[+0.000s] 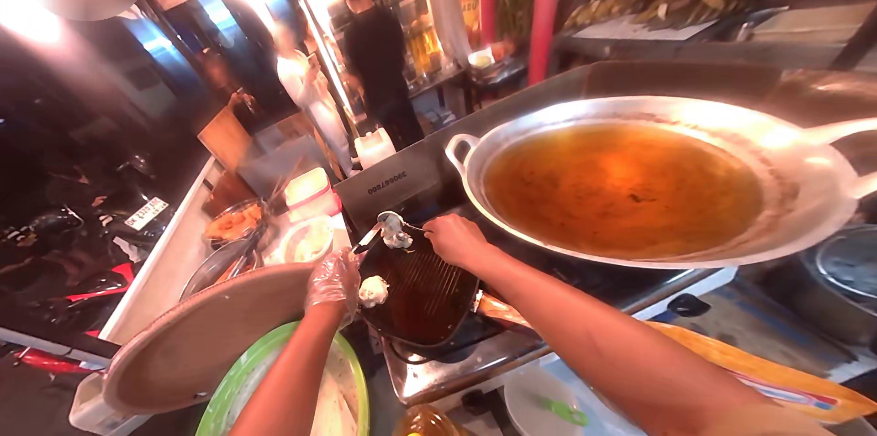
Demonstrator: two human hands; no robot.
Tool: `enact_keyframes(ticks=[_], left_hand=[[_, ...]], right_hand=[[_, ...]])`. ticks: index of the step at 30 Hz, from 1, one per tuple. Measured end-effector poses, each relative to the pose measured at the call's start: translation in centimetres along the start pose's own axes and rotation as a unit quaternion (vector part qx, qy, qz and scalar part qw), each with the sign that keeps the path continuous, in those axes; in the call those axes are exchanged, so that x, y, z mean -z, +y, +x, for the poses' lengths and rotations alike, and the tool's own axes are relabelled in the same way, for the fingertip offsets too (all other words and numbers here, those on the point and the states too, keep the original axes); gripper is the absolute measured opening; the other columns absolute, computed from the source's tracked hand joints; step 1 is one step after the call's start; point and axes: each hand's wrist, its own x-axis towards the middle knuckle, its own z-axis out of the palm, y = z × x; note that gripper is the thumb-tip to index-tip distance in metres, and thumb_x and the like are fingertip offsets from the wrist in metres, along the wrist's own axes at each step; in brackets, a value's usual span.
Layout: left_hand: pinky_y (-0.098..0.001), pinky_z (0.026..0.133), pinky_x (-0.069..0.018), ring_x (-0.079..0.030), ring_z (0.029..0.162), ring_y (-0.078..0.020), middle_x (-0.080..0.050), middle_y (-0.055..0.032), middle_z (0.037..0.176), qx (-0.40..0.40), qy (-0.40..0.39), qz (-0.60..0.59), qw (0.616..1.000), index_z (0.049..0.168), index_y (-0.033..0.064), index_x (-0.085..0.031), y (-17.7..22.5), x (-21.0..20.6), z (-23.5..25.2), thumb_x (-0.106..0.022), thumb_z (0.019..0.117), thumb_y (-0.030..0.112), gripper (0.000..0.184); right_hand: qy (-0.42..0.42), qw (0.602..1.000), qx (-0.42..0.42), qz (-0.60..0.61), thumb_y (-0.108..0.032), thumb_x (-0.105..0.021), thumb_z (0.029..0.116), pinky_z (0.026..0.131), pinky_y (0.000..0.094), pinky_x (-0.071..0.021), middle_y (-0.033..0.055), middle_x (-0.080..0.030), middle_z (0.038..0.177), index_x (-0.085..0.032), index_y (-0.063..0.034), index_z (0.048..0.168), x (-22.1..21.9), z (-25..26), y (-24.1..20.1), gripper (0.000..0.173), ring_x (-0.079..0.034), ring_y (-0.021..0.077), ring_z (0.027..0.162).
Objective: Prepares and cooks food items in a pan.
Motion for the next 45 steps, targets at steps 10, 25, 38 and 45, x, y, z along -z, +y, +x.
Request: enact_keyframes(ticks=[10,25,38,45], left_hand=[[-0.053,0.099,-0.053,-0.066,0.118,-0.0286,-0.069,-0.0089,0.127,-0.013,-0.006,0.007,1.0,0.137,0.0211,-0.061,-1.2,-0.1,-0.2,-0.045,0.1065,0.041,0.04],[-0.0588,0.096,-0.0533,-0.067,0.115,-0.0321,-0.07,-0.01,0.125,-0.016,-0.011,0.003,1.0,0.136,0.0226,-0.063,0.3,-0.5,1.3,-0.045,0.1069,0.043,0.04],[-0.0589,0.092,-0.0539,-0.067,0.112,-0.034,-0.07,-0.0126,0.12,-0.014,-0.052,0.044,0.998,0.129,0.0184,-0.065,0.7,1.6,1.0,-0.047,0.1061,0.042,0.038],[-0.0572,0.096,-0.0531,-0.066,0.114,-0.0327,-0.07,-0.0115,0.122,-0.027,-0.042,0.032,0.998,0.132,0.0198,-0.064,-0.4,0.6,0.4,-0.049,0.1055,0.041,0.037]], right_hand=[[-0.008,1.0,0.009,0.019,-0.025,-0.053,0.104,0.084,0.0556,-0.0581,0.0082,-0.075,0.104,-0.076,-0.017,0.11,1.4,-0.8,-0.7,0.026,-0.072,0.0283,0.103],[-0.032,0.998,-0.028,0.035,-0.024,-0.056,0.1008,0.078,0.0596,-0.0575,0.0119,-0.074,0.099,-0.077,-0.0137,0.101,0.6,0.9,0.2,0.023,-0.072,0.0317,0.098],[-0.007,0.999,-0.031,0.009,-0.023,-0.052,0.1042,0.081,0.0575,-0.0584,0.0119,-0.074,0.105,-0.075,-0.0143,0.11,0.1,0.3,-0.3,0.025,-0.072,0.0323,0.102],[-0.025,0.999,-0.011,-0.027,-0.023,-0.054,0.1035,0.08,0.0561,-0.059,0.0113,-0.074,0.104,-0.075,-0.0149,0.109,-0.8,-0.7,-0.8,0.024,-0.072,0.0317,0.101]])
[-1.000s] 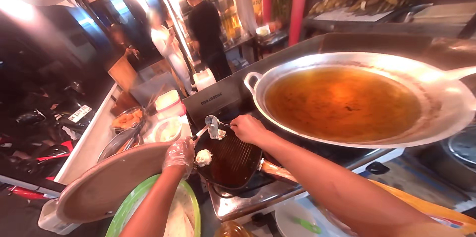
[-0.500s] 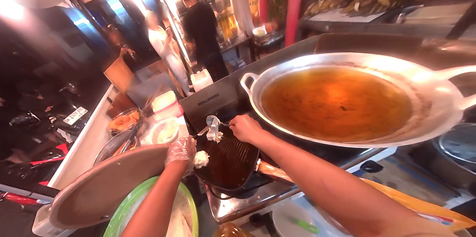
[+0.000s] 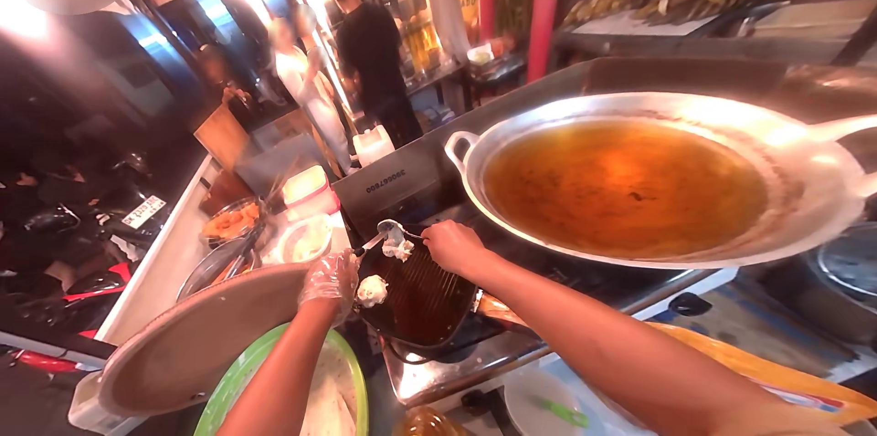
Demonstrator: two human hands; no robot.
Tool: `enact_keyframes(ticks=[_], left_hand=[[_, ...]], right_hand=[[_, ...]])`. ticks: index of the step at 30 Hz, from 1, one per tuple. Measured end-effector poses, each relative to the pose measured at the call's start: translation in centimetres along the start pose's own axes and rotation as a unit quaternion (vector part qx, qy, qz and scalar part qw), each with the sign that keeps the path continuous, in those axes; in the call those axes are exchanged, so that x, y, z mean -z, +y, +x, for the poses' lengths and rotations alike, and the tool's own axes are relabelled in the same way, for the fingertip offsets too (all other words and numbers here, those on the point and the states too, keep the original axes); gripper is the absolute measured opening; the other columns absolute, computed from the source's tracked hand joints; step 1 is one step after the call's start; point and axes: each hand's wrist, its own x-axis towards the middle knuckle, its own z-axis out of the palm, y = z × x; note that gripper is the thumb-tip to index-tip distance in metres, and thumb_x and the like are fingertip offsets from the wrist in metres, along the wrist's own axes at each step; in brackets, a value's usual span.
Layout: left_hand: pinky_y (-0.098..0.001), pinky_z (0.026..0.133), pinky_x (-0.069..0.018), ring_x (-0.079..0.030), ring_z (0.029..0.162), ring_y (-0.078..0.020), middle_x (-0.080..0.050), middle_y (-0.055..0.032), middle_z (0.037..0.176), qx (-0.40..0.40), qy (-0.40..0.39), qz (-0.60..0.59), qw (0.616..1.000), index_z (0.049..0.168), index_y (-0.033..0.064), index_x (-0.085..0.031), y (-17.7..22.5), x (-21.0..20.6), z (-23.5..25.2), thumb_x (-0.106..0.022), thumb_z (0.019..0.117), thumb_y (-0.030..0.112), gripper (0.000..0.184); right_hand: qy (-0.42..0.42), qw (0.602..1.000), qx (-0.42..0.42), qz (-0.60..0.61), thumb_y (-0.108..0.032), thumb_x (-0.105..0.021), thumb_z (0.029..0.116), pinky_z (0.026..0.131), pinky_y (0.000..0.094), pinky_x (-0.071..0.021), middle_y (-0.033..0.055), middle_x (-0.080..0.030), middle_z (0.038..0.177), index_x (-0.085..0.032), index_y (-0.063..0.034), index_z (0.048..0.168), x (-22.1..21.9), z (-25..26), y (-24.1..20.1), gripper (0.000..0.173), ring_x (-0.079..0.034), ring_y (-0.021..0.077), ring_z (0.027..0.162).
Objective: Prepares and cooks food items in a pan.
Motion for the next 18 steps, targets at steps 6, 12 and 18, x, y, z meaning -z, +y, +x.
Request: enact_keyframes(ticks=[6,12,18], left_hand=[[-0.0563,0.098,-0.0529,-0.066,0.117,-0.0312,-0.069,-0.0096,0.127,-0.013,-0.012,0.012,1.0,0.136,0.022,-0.062,-0.6,0.2,-0.6,-0.046,0.1067,0.044,0.04],[-0.0562,0.097,-0.0529,-0.066,0.116,-0.0314,-0.069,-0.0107,0.126,-0.01,-0.001,-0.001,1.0,0.135,0.0202,-0.063,-0.8,0.3,-1.1,-0.051,0.1054,0.04,0.037],[-0.0544,0.099,-0.0526,-0.066,0.117,-0.0298,-0.069,-0.0098,0.126,0.002,0.026,-0.016,1.0,0.136,0.0201,-0.062,-0.8,0.2,-1.5,-0.045,0.107,0.044,0.041]], right_hand=[[0.015,0.999,0.004,0.029,-0.024,-0.052,0.1048,0.081,0.0572,-0.0584,0.0114,-0.074,0.105,-0.075,-0.015,0.111,0.4,-0.5,-0.1,0.026,-0.072,0.0317,0.103],[0.035,0.992,-0.007,0.119,-0.024,-0.053,0.1042,0.085,0.0575,-0.0573,0.0124,-0.074,0.104,-0.077,-0.0113,0.107,-0.1,0.4,0.6,0.027,-0.071,0.0311,0.103],[0.029,0.991,0.014,0.127,-0.025,-0.056,0.1037,0.089,0.0559,-0.0569,0.0096,-0.075,0.106,-0.078,-0.0161,0.112,-0.1,0.3,0.9,0.025,-0.071,0.0287,0.105]])
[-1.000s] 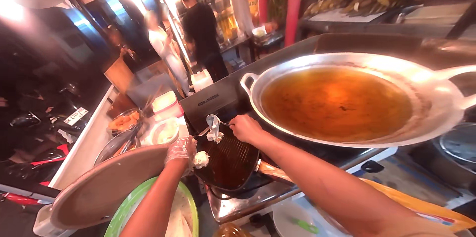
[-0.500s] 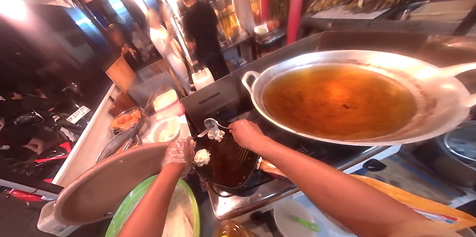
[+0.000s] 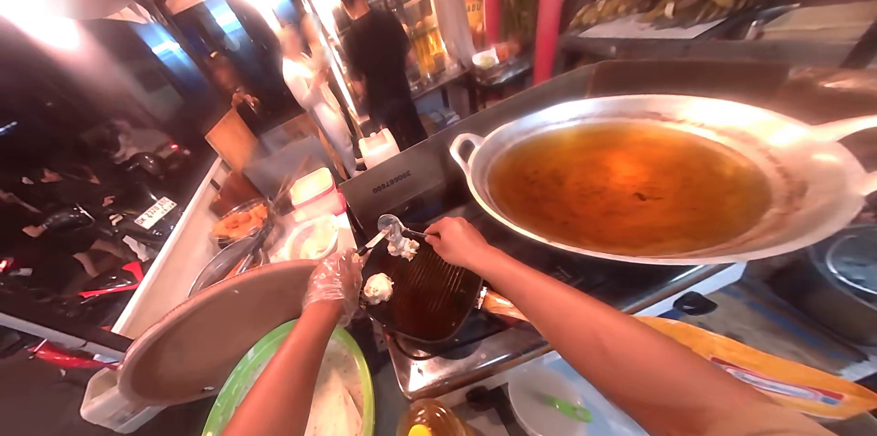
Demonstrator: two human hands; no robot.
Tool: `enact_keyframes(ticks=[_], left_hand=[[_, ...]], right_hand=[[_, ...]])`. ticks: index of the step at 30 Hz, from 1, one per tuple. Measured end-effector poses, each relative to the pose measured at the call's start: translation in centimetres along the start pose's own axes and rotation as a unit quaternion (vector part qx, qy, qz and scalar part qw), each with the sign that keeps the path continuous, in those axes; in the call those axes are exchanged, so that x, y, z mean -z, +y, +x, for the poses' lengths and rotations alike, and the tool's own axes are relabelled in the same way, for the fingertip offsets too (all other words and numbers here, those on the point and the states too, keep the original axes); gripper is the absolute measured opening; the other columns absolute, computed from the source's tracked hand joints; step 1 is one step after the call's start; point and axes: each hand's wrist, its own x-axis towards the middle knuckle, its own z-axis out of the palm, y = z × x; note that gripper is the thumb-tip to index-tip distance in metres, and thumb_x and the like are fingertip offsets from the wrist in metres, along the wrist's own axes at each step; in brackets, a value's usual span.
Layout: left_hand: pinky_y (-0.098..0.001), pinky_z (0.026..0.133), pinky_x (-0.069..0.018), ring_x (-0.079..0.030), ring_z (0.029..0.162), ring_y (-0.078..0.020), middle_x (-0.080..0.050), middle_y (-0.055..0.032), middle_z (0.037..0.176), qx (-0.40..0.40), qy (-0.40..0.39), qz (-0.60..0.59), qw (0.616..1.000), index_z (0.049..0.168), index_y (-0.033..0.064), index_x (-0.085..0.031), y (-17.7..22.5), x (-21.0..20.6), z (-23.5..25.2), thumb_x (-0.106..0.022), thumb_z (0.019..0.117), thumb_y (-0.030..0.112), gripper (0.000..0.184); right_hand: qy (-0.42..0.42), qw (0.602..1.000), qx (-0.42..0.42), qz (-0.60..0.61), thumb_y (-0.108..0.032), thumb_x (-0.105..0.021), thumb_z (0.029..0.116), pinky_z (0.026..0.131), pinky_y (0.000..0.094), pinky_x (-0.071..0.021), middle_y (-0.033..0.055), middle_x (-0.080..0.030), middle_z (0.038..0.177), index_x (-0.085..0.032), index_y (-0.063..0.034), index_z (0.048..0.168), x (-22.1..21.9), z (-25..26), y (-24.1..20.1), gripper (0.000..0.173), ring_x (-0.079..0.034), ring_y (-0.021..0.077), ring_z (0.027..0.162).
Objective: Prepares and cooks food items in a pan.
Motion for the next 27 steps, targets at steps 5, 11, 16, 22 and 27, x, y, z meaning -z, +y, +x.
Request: enact_keyframes(ticks=[5,11,16,22,27], left_hand=[[-0.0576,0.096,-0.0531,-0.066,0.116,-0.0316,-0.069,-0.0108,0.125,-0.016,-0.003,0.009,1.0,0.134,0.0208,-0.064,-0.2,0.4,0.6,-0.048,0.1063,0.043,0.039],[-0.0564,0.101,-0.0507,-0.063,0.123,-0.0304,-0.067,-0.0079,0.133,-0.039,0.009,0.003,0.999,0.14,0.0252,-0.061,-1.1,0.8,0.5,-0.052,0.1052,0.04,0.039],[-0.0583,0.097,-0.0526,-0.066,0.117,-0.0309,-0.07,-0.0081,0.126,-0.037,-0.005,0.006,0.999,0.133,0.025,-0.065,-1.4,0.8,0.2,-0.054,0.1032,0.037,0.034],[-0.0581,0.095,-0.0532,-0.067,0.115,-0.0299,-0.071,-0.0071,0.123,-0.016,-0.021,-0.007,1.0,0.13,0.0265,-0.067,-1.7,0.7,-0.5,-0.054,0.1033,0.043,0.034],[-0.0564,0.098,-0.0532,-0.066,0.117,-0.029,-0.07,-0.0082,0.124,-0.034,-0.053,0.014,0.998,0.132,0.0242,-0.065,-0.8,0.5,-1.0,-0.049,0.1036,0.046,0.04]], right_hand=[[0.021,0.999,0.025,-0.003,-0.025,-0.055,0.1049,0.09,0.0538,-0.0569,0.0087,-0.075,0.104,-0.078,-0.0156,0.112,0.4,-0.4,0.2,0.026,-0.071,0.0271,0.102],[0.039,0.999,0.025,0.008,-0.024,-0.055,0.1051,0.091,0.0521,-0.0571,0.0083,-0.075,0.105,-0.077,-0.0155,0.114,0.6,-1.2,1.1,0.025,-0.072,0.0257,0.102],[0.028,0.999,0.034,0.018,-0.026,-0.054,0.1058,0.092,0.0514,-0.0571,0.006,-0.076,0.105,-0.077,-0.0175,0.116,0.4,-1.3,1.2,0.026,-0.072,0.0236,0.101],[0.013,1.0,0.0,0.029,-0.026,-0.057,0.1041,0.088,0.0538,-0.0577,0.0066,-0.076,0.099,-0.078,-0.0166,0.11,0.0,-0.7,1.3,0.024,-0.072,0.0249,0.095],[0.036,0.997,-0.012,0.06,-0.026,-0.056,0.1053,0.089,0.052,-0.0571,0.006,-0.076,0.096,-0.078,-0.0144,0.11,-0.3,-0.3,1.0,0.026,-0.072,0.0235,0.093]])
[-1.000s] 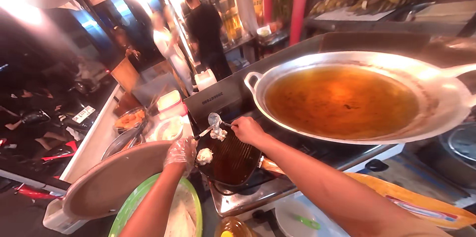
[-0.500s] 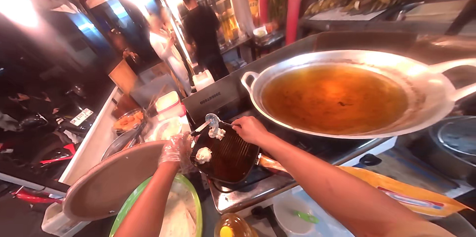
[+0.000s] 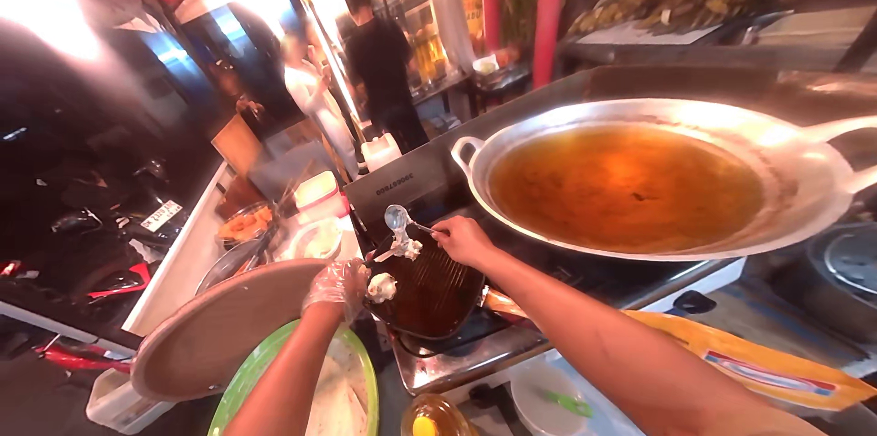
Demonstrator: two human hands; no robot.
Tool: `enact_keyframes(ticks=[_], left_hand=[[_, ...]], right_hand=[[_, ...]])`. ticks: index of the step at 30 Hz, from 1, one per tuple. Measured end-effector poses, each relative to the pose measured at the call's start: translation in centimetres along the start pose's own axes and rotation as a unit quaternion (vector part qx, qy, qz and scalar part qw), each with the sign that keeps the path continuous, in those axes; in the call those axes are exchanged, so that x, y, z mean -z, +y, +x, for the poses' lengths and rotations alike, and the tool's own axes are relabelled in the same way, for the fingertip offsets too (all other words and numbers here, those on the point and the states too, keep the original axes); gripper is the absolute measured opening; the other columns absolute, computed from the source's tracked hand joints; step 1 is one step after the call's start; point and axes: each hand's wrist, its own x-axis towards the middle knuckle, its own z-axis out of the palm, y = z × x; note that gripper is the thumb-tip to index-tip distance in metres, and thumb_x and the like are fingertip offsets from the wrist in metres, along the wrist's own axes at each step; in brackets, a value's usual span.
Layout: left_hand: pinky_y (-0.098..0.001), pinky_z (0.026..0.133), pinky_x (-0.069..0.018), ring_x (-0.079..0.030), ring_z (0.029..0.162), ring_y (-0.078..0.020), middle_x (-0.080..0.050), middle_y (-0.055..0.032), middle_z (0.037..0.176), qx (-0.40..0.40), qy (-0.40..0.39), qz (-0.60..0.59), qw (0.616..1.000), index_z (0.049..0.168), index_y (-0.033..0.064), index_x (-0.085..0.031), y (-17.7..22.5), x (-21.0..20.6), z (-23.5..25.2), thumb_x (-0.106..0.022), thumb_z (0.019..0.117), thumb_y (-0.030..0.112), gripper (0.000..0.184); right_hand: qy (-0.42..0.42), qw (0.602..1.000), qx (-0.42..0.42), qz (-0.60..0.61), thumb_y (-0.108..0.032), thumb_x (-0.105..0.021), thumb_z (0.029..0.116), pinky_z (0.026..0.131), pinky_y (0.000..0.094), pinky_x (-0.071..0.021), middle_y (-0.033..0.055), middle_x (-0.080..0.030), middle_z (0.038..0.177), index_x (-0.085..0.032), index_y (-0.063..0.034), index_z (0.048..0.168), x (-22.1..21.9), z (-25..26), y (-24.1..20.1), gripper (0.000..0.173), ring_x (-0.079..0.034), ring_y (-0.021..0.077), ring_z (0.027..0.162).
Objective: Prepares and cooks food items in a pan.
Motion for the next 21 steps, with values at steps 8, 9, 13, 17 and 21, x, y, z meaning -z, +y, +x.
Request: enact_keyframes(ticks=[8,9,13,17,21], left_hand=[[-0.0577,0.098,-0.0518,-0.066,0.117,-0.0289,-0.07,-0.0082,0.124,-0.006,-0.048,0.004,0.999,0.129,0.0225,-0.067,2.1,-1.4,0.1,-0.049,0.1035,0.044,0.038],[-0.0576,0.098,-0.0517,-0.066,0.117,-0.0287,-0.07,-0.0081,0.124,-0.004,-0.051,0.006,0.999,0.129,0.0228,-0.067,2.3,-1.4,0.2,-0.048,0.1036,0.045,0.038],[-0.0579,0.098,-0.0518,-0.066,0.119,-0.0294,-0.07,-0.0082,0.126,0.004,-0.056,0.02,0.998,0.13,0.023,-0.066,2.7,-1.7,0.4,-0.046,0.1038,0.046,0.04],[-0.0568,0.099,-0.0519,-0.065,0.12,-0.0289,-0.069,-0.0083,0.125,0.009,-0.054,0.013,0.998,0.128,0.0214,-0.066,2.9,-2.0,0.7,-0.047,0.1031,0.046,0.04],[-0.0566,0.096,-0.0531,-0.067,0.116,-0.0301,-0.07,-0.01,0.123,0.018,-0.046,0.001,0.999,0.127,0.0212,-0.067,3.0,-2.3,1.0,-0.049,0.1028,0.046,0.039]], right_hand=[[0.002,0.947,-0.169,0.273,-0.029,-0.054,0.1059,0.053,0.0344,-0.0418,0.0044,-0.058,0.075,-0.076,-0.0077,0.108,0.0,0.2,-0.6,0.031,-0.048,0.0141,0.058],[-0.012,0.924,-0.196,0.33,-0.03,-0.051,0.1073,0.046,0.0282,-0.0324,0.0,-0.05,0.066,-0.075,-0.0083,0.109,-0.1,0.1,-0.5,0.032,-0.037,0.0097,0.049],[-0.059,0.864,-0.242,0.438,-0.035,-0.041,0.111,0.041,0.0229,-0.0226,-0.0051,-0.038,0.059,-0.072,-0.0107,0.114,0.6,-0.4,-0.8,0.04,-0.025,0.0063,0.042],[-0.058,0.854,-0.227,0.465,-0.035,-0.039,0.1119,0.039,0.022,-0.0221,-0.0056,-0.034,0.058,-0.071,-0.0105,0.116,1.2,-0.7,-1.5,0.041,-0.024,0.0059,0.041],[-0.057,0.881,-0.19,0.428,-0.035,-0.041,0.1117,0.04,0.0226,-0.024,-0.004,-0.04,0.059,-0.072,-0.0109,0.117,2.2,-1.1,-2.1,0.04,-0.027,0.0064,0.042]])
